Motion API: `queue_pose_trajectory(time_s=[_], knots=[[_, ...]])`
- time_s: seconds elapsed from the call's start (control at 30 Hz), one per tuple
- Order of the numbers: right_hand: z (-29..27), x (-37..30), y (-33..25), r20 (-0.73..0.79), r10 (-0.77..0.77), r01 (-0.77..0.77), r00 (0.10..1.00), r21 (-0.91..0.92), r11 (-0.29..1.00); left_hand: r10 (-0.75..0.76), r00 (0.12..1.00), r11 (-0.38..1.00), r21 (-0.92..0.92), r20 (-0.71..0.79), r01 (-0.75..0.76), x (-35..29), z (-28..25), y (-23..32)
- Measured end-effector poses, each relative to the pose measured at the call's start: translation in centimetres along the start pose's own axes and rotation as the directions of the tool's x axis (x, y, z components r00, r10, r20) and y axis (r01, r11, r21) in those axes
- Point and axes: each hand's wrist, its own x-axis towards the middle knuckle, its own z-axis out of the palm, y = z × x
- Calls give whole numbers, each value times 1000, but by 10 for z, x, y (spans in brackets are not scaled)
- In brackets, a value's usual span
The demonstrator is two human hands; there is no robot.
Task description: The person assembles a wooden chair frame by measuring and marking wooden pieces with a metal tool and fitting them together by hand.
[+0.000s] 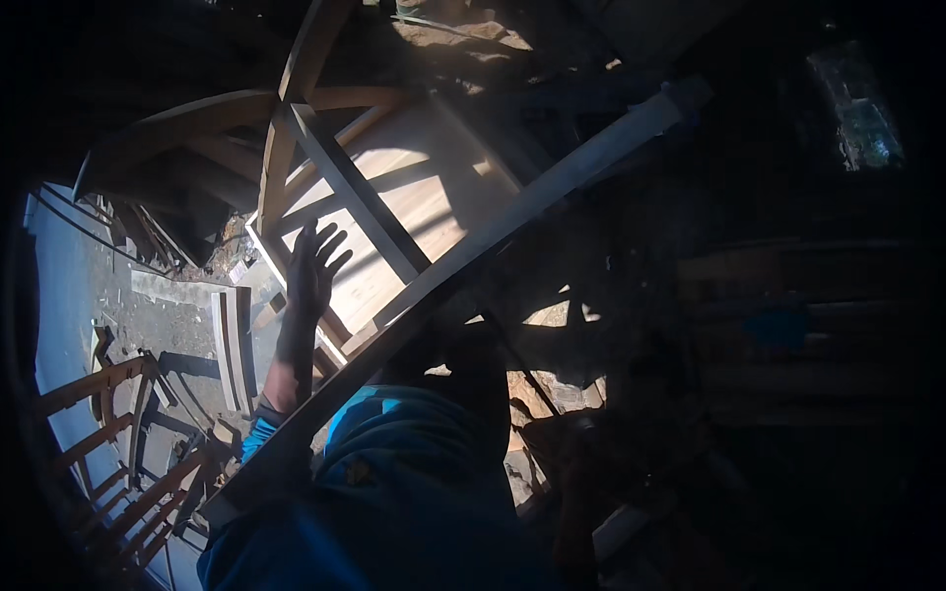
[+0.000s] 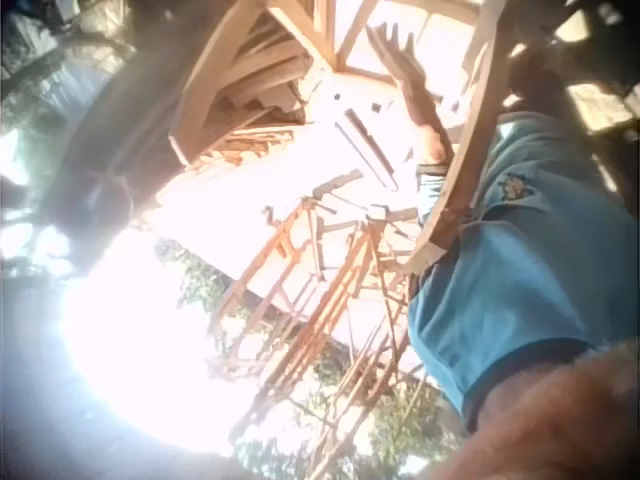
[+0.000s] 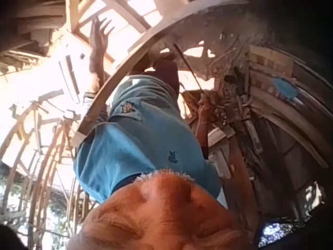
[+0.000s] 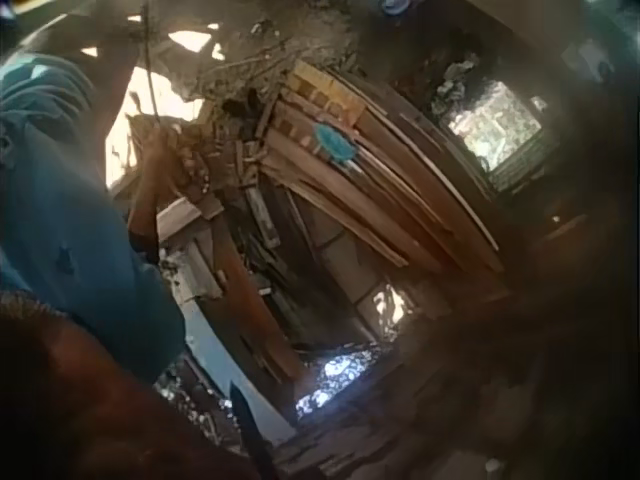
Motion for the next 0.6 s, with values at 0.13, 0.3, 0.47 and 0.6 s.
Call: queue_pose_trajectory(time_s=[0.13, 0.3, 0.47, 0.6], knots=[[-7, -6, -58, 683, 389, -564, 619, 730, -385, 163, 986, 984, 64, 29, -164, 35, 22, 7], [14, 10, -104, 750, 256, -374, 610, 556, -742, 105, 989, 961, 244, 106, -128, 39, 75, -3], [24, 43, -130, 676, 398, -390, 619, 706, -592, 167, 973, 927, 310, 159, -210, 61, 70, -9], [-12, 78, -105, 601, 418, -264, 681, 734, -625, 224, 971, 828, 510, 79, -232, 67, 70, -16]])
